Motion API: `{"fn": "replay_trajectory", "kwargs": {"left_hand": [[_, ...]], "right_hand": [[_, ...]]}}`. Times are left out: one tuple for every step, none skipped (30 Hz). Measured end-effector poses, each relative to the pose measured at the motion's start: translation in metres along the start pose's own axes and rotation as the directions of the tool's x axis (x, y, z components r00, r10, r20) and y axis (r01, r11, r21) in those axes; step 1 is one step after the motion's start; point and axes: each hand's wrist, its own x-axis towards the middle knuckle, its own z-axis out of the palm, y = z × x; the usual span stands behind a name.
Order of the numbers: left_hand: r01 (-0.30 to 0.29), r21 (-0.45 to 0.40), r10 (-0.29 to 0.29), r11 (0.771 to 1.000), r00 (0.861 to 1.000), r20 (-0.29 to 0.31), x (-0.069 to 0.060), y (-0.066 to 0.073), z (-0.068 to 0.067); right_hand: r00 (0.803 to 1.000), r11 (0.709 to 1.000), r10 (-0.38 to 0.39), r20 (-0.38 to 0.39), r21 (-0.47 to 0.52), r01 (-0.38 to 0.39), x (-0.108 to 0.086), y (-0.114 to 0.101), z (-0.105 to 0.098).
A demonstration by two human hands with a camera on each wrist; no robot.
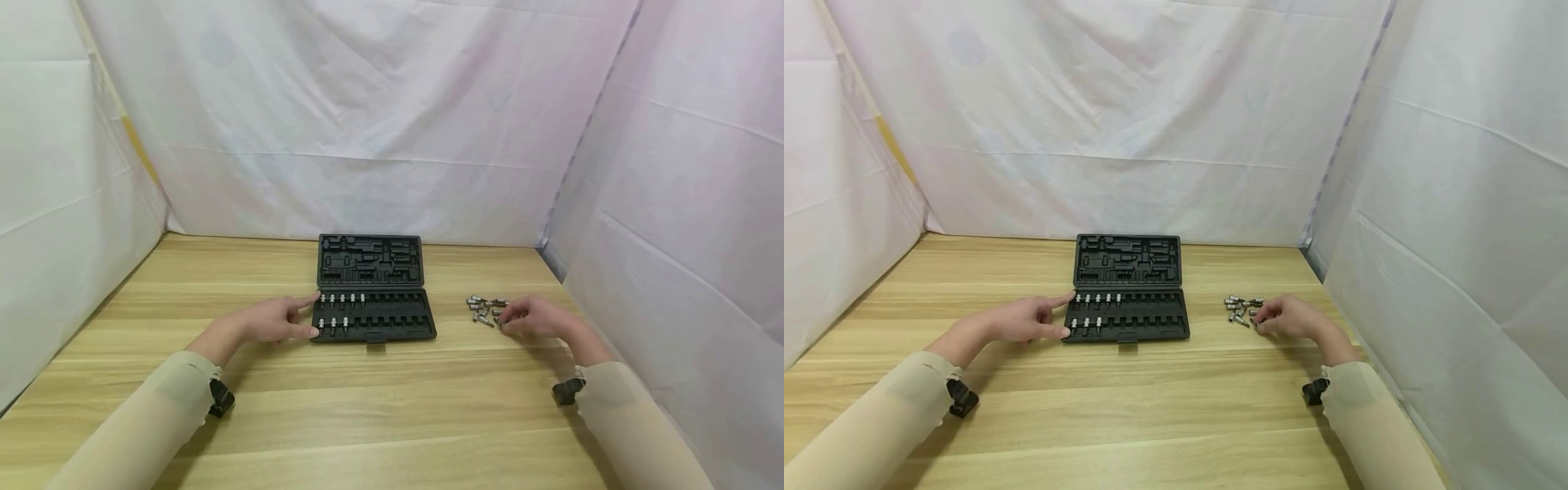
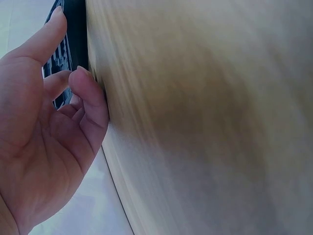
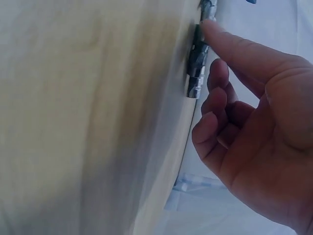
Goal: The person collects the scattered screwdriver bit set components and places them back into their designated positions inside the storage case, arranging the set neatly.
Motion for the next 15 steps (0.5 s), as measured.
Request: {"fn": "replay_trajectory", "kwargs": {"left_hand": [[0.001, -0.004, -0.001, 1.0, 1.0, 0.001, 0.0, 0.001, 0.0], [-0.006, -0.007, 0.006, 1.0, 1.0, 0.004, -0.001, 0.001, -0.001], [-0.006, -0.013, 0.006, 1.0, 1.0, 0.006, -0.001, 0.002, -0.001], [-0.01, -0.017, 0.01, 1.0, 1.0, 0.008, -0.001, 0.003, -0.001], [-0.012, -0.021, 0.012, 1.0, 1.0, 0.009, -0.002, 0.004, -0.001], [-0.015, -0.025, 0.015, 1.0, 1.0, 0.011, -0.002, 0.004, -0.002], [-0.016, -0.03, 0.017, 0.999, 1.0, 0.012, -0.002, 0.005, -0.002], [-0.02, -0.031, 0.02, 0.999, 1.0, 0.013, -0.002, 0.005, -0.002], [-0.016, -0.034, 0.017, 0.999, 1.0, 0.012, -0.003, 0.005, -0.002], [-0.017, -0.034, 0.018, 0.999, 1.0, 0.012, -0.003, 0.005, -0.002], [-0.014, -0.032, 0.015, 0.999, 1.0, 0.01, -0.003, 0.004, -0.002], [-0.014, -0.03, 0.014, 0.999, 1.0, 0.009, -0.002, 0.004, -0.001], [-0.012, -0.027, 0.012, 1.0, 1.0, 0.007, -0.002, 0.003, -0.001], [-0.01, -0.024, 0.011, 1.0, 1.0, 0.007, -0.001, 0.002, -0.001], [-0.008, -0.022, 0.008, 1.0, 1.0, 0.006, -0.001, 0.001, -0.001]], "right_hand": [[1.0, 1.0, -0.001, -0.004, -0.003, 0.001, 0.0, -0.001, 0.0], [1.0, 1.0, 0.001, -0.011, -0.006, -0.001, 0.0, -0.003, -0.001], [1.0, 1.0, -0.001, -0.016, -0.009, 0.001, 0.0, -0.005, -0.001], [1.0, 1.0, 0.002, -0.022, -0.005, -0.002, 0.0, -0.007, -0.001], [1.0, 1.0, -0.003, -0.025, 0.001, 0.003, 0.0, -0.01, -0.001], [1.0, 1.0, -0.008, -0.027, 0.012, 0.009, 0.001, -0.012, -0.001], [1.0, 1.0, -0.012, -0.028, 0.025, 0.013, 0.001, -0.015, -0.001], [0.999, 0.999, -0.015, -0.031, 0.034, 0.016, 0.002, -0.019, 0.0], [0.999, 0.999, -0.021, -0.032, 0.046, 0.022, 0.003, -0.022, 0.0], [0.999, 0.998, -0.023, -0.032, 0.066, 0.025, 0.004, -0.025, 0.001], [0.999, 0.996, -0.034, -0.031, 0.085, 0.036, 0.005, -0.028, 0.002], [0.999, 0.994, -0.04, -0.029, 0.102, 0.043, 0.006, -0.032, 0.004], [0.999, 0.991, -0.045, -0.026, 0.123, 0.047, 0.007, -0.035, 0.005], [0.998, 0.988, -0.053, -0.023, 0.141, 0.055, 0.009, -0.038, 0.006], [0.998, 0.984, -0.057, -0.017, 0.168, 0.06, 0.01, -0.042, 0.008]]}}
